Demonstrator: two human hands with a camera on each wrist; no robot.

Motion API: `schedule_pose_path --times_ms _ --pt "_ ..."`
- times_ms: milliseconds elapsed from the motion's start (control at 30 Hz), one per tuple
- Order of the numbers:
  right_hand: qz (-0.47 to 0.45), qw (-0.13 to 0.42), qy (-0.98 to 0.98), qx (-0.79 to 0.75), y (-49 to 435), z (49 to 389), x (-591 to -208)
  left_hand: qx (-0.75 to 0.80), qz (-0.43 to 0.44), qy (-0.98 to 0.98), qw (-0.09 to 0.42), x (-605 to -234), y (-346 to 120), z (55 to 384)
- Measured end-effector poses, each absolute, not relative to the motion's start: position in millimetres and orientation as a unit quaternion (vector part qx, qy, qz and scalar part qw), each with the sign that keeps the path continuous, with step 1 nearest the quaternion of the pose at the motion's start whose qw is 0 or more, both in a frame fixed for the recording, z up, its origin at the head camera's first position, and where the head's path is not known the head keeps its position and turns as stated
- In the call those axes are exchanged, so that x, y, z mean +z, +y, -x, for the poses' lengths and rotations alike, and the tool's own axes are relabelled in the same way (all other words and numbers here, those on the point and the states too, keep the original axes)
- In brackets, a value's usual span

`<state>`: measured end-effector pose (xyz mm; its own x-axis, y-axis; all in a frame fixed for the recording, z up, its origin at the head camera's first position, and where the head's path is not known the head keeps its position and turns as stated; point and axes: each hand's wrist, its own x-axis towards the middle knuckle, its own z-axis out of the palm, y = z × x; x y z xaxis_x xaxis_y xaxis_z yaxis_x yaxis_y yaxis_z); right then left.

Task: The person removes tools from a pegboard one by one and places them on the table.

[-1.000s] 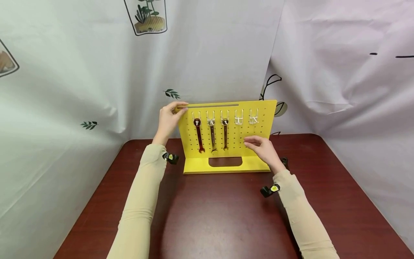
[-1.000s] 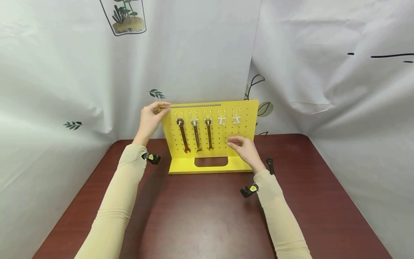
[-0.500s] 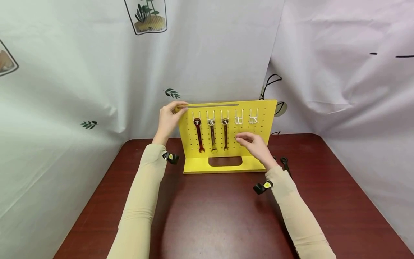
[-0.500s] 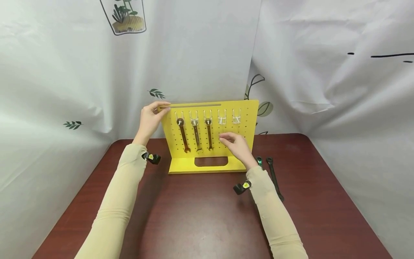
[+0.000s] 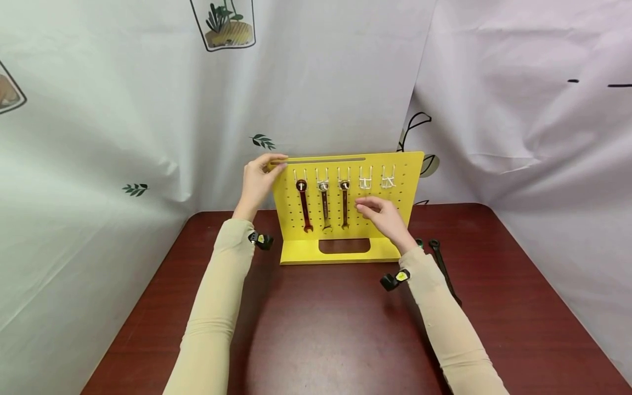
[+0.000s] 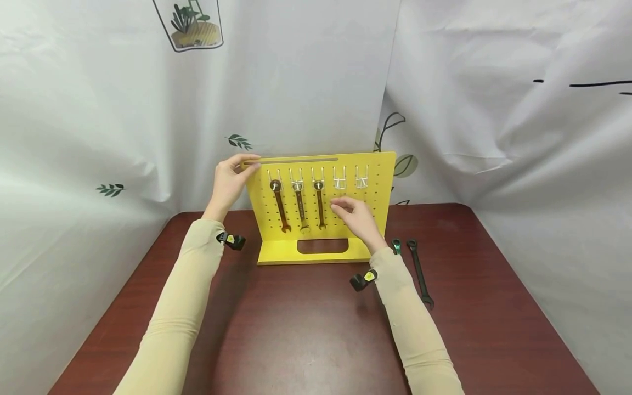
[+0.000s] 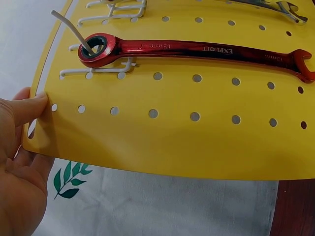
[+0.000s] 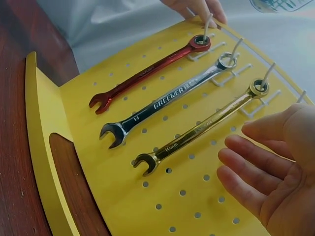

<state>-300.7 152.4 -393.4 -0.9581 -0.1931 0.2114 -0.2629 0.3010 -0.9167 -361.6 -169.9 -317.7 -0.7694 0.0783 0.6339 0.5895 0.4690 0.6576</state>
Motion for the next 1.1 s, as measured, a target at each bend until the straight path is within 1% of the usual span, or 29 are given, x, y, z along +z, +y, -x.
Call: schedule_pose_path --times_ms 600,1100 --pt "-0.129 0.027 -0.802 0.582 141 314 -394 -0.476 0.204 -0.812 0.268 -315 -168 360" --pt "-0.143 0.012 -0.806 0.574 136 319 -390 -0.48 0.199 -0.812 0.266 -317 -170 360"
